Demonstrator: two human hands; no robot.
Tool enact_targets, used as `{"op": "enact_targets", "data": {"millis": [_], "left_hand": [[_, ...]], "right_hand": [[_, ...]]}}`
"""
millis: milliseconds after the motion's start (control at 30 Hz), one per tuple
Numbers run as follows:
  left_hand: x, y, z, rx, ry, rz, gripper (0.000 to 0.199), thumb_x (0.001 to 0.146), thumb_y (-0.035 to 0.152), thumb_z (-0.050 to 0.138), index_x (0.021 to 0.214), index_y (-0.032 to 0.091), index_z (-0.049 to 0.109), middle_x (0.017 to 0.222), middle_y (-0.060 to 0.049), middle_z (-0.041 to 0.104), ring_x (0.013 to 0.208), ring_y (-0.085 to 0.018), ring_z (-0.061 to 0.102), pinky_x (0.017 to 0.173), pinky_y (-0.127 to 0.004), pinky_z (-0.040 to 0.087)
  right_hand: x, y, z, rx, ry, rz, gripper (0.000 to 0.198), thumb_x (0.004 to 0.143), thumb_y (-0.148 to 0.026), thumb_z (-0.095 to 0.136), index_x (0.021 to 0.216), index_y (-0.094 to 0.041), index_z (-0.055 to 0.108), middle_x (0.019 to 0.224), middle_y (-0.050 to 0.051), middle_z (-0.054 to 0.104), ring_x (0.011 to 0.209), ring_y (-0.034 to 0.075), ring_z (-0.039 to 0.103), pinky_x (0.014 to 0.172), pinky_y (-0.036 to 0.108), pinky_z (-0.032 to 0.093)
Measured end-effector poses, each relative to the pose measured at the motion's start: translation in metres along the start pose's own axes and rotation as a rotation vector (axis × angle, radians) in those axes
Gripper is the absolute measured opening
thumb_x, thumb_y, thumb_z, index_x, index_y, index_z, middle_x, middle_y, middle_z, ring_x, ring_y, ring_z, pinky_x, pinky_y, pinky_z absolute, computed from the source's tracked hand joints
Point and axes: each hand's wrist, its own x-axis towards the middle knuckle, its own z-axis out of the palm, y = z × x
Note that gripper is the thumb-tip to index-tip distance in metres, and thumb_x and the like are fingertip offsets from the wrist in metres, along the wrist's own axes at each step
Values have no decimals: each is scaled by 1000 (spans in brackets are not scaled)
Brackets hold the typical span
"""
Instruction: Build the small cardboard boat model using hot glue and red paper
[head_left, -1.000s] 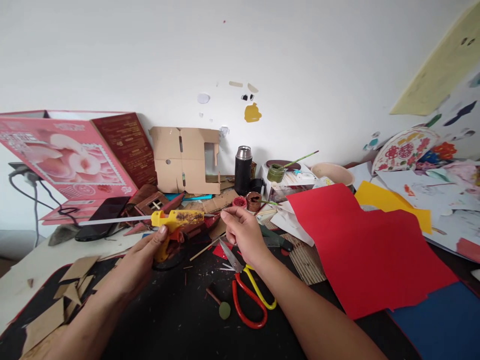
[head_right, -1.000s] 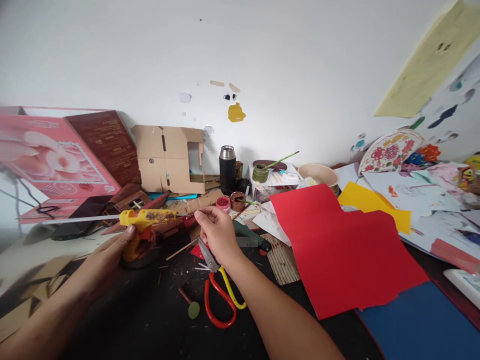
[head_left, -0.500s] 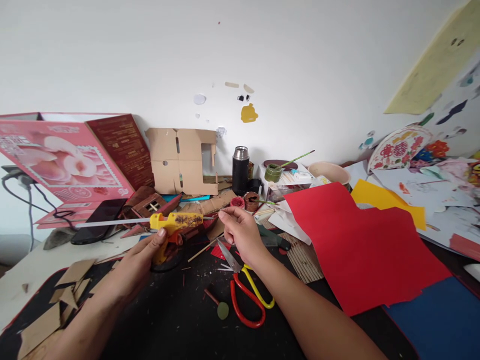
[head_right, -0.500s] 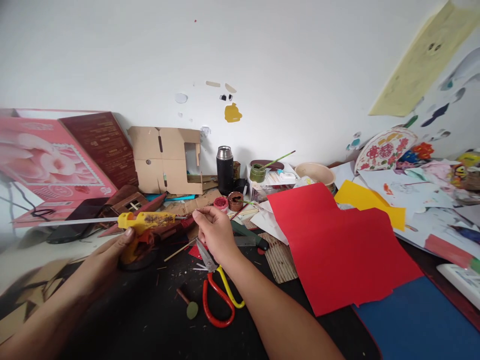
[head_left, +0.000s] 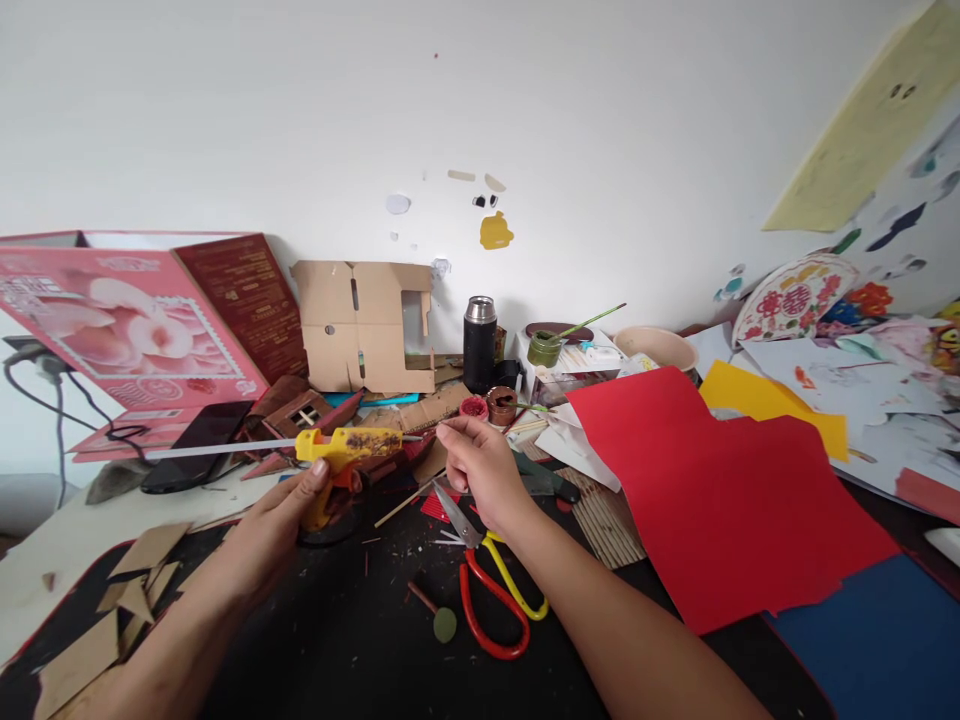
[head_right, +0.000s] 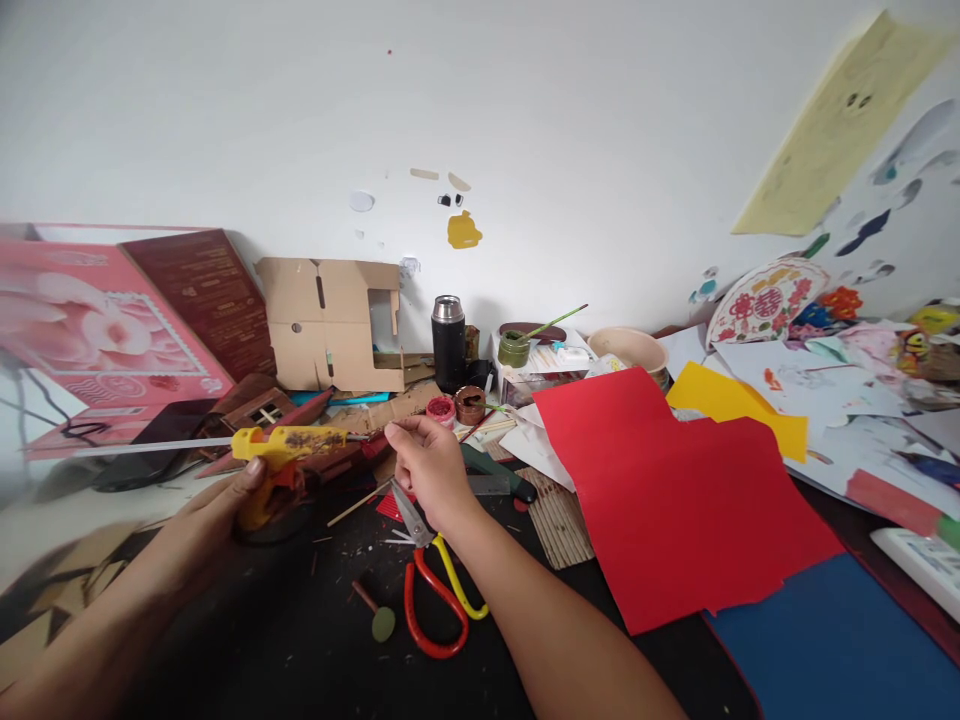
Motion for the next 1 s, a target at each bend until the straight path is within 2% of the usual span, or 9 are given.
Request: {"op": "enact_targets", "data": {"millis": [200,333,567,1000], "left_hand": [[1,-2,-2,21,8,6,76,46,82,96,87,20,84,115,-15,87,123,-42,75,116,-45,57],[2,-3,-3,45,7,15,77,41,81,96,85,20,84,110,-15,87,120,-44,76,111,-45,60],[3,-4,-4,83,-10,13,78,47,87,91,87,20,84,114,-16,87,122,-43,75,116,-46,55],[1,1,-2,26,12,5,74,44,80,98,87,21,84,112,-13,87,119,-41,76,116,-46,56]], "right_hand": [[0,0,1,41,5,42,45,70,-55,91,85,-21,65,48,-14,40,38,7,37,40,22,22],[0,1,1,53,-5,64,45,70,-55,91,86,-21,64,49,-14,40,38,7,37,41,22,22],[0,1,1,80,-11,82,46,70,-54,91,85,-21,64,49,-14,40,39,7,36,41,22,21],[-1,1,1,78,-28,97,47,69,-55,92,86,-22,64,49,-15,39,39,7,36,41,22,21]]}}
